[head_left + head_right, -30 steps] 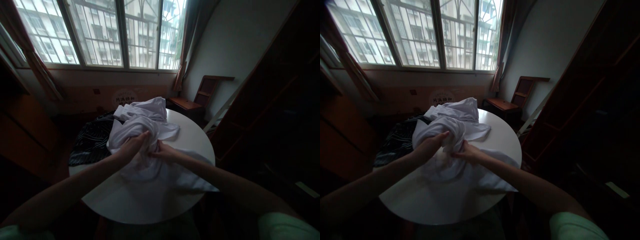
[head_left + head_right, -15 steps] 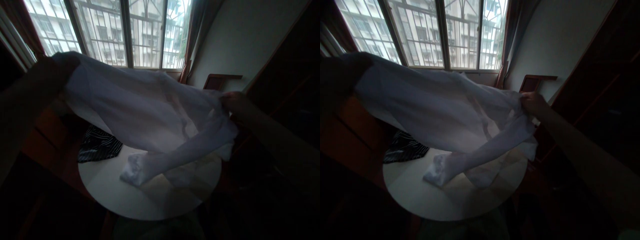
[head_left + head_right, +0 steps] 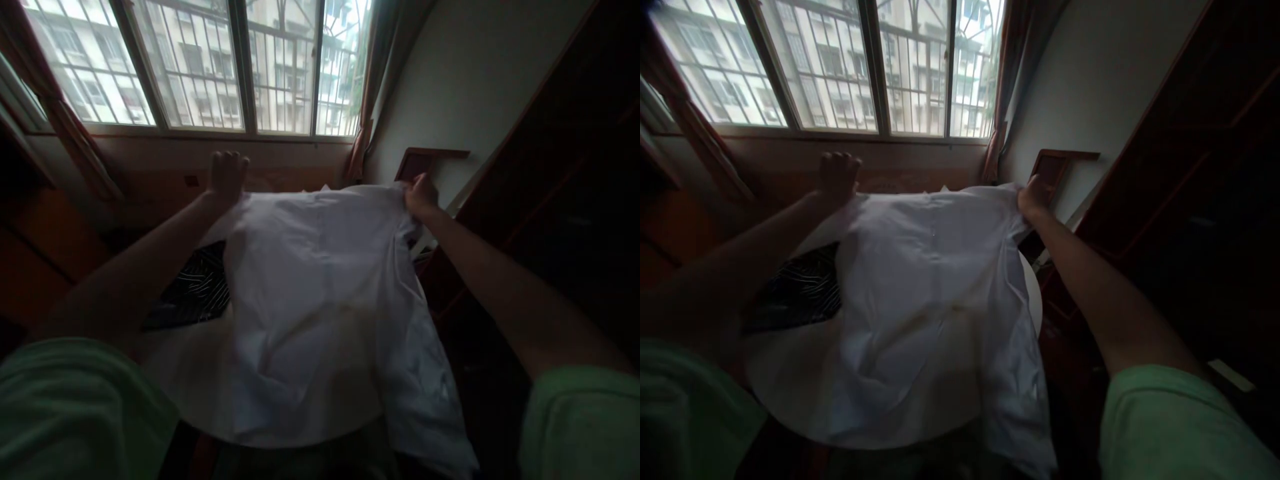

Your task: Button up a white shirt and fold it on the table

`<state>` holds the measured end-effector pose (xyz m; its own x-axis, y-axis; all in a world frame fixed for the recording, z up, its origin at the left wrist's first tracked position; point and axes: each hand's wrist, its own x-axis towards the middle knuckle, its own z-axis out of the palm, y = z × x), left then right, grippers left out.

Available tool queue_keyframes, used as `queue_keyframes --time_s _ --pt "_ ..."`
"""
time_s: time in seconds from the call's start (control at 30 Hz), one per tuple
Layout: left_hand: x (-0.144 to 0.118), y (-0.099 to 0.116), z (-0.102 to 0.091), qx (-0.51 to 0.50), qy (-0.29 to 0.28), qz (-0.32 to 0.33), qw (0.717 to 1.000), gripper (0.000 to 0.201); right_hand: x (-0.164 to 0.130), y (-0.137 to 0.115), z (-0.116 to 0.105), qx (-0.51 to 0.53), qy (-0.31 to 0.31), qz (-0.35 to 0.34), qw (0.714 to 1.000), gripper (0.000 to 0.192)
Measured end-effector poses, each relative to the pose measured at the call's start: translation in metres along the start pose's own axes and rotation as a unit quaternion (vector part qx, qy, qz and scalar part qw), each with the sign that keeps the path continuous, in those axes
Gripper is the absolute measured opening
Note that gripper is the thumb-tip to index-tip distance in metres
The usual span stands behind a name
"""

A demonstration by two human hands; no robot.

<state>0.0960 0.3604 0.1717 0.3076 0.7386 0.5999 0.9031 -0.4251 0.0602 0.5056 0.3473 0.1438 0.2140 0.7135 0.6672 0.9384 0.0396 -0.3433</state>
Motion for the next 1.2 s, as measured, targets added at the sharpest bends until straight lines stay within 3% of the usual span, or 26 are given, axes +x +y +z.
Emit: queue_keyframes --time_s 0.07,0.17,0.27,0.33,0.47,0.53,0.63,0.7,0.8,0.87,0.9,0.93,0.97,1.03,1.07,1.13,1.2 --pt "-0.021 0.018 0.038 0.053 -0.023 0.057 0.997 0.027 -0.014 -0.008 0.023 -0.021 0.003 0.003 1.0 0.043" --pt "-0.078 0.057 0.067 0.017 -0.056 0.146 0.988 0.029 -0.07 -0.03 0.044 0.016 -0.04 -0.117 0.992 0.033" --pt "-0.149 0.104 0.059 -0.072 -0.099 0.253 0.96 0.041 -0.143 -0.057 0.037 0.068 -0.143 -0.26 0.952 0.008" --pt "-0.189 0.133 0.048 -0.117 -0.161 0.302 0.932 0.044 -0.183 -0.071 0.025 0.068 -0.2 -0.32 0.924 0.015" --pt "-0.224 0.161 0.05 -0.112 -0.294 0.292 0.903 0.032 -0.222 -0.075 0.01 -0.008 -0.337 -0.307 0.89 0.021" --pt "-0.223 0.159 0.06 -0.09 -0.331 0.267 0.901 0.021 -0.227 -0.064 0.011 -0.06 -0.374 -0.28 0.882 0.012" --pt "-0.214 0.142 0.074 -0.081 -0.353 0.262 0.894 0.02 -0.228 -0.035 0.015 -0.129 -0.339 -0.257 0.896 0.016" --pt "-0.206 0.12 0.079 -0.078 -0.346 0.269 0.895 0.02 -0.225 -0.013 0.016 -0.159 -0.321 -0.238 0.903 0.024" --pt "-0.19 0.077 0.084 -0.075 -0.319 0.275 0.904 0.017 -0.207 0.024 0.011 -0.17 -0.352 -0.209 0.896 0.023" --pt "-0.177 0.046 0.085 -0.083 -0.302 0.267 0.911 0.015 -0.182 0.05 0.004 -0.152 -0.375 -0.154 0.901 0.017" --pt "-0.172 0.033 0.084 -0.091 -0.293 0.257 0.916 0.015 -0.166 0.062 0.0 -0.138 -0.377 -0.09 0.911 0.019" --pt "-0.167 0.023 0.082 -0.107 -0.284 0.245 0.921 0.016 -0.151 0.071 -0.005 -0.118 -0.367 -0.035 0.922 0.023" --pt "-0.163 0.017 0.08 -0.122 -0.274 0.229 0.926 0.017 -0.137 0.077 -0.008 -0.103 -0.31 0.013 0.945 0.025" --pt "-0.161 0.017 0.072 -0.155 -0.252 0.197 0.935 0.019 -0.121 0.074 -0.013 -0.063 -0.217 0.07 0.972 0.027" --pt "-0.161 0.023 0.067 -0.172 -0.249 0.188 0.935 0.018 -0.12 0.064 -0.013 -0.029 -0.202 0.067 0.977 0.026" --pt "-0.166 0.043 0.058 -0.215 -0.261 0.187 0.922 0.017 -0.134 0.028 -0.009 0.061 -0.262 -0.006 0.963 0.017" --pt "-0.171 0.066 0.051 -0.268 -0.274 0.192 0.903 0.017 -0.161 -0.016 0.0 0.142 -0.37 -0.167 0.903 0.012"
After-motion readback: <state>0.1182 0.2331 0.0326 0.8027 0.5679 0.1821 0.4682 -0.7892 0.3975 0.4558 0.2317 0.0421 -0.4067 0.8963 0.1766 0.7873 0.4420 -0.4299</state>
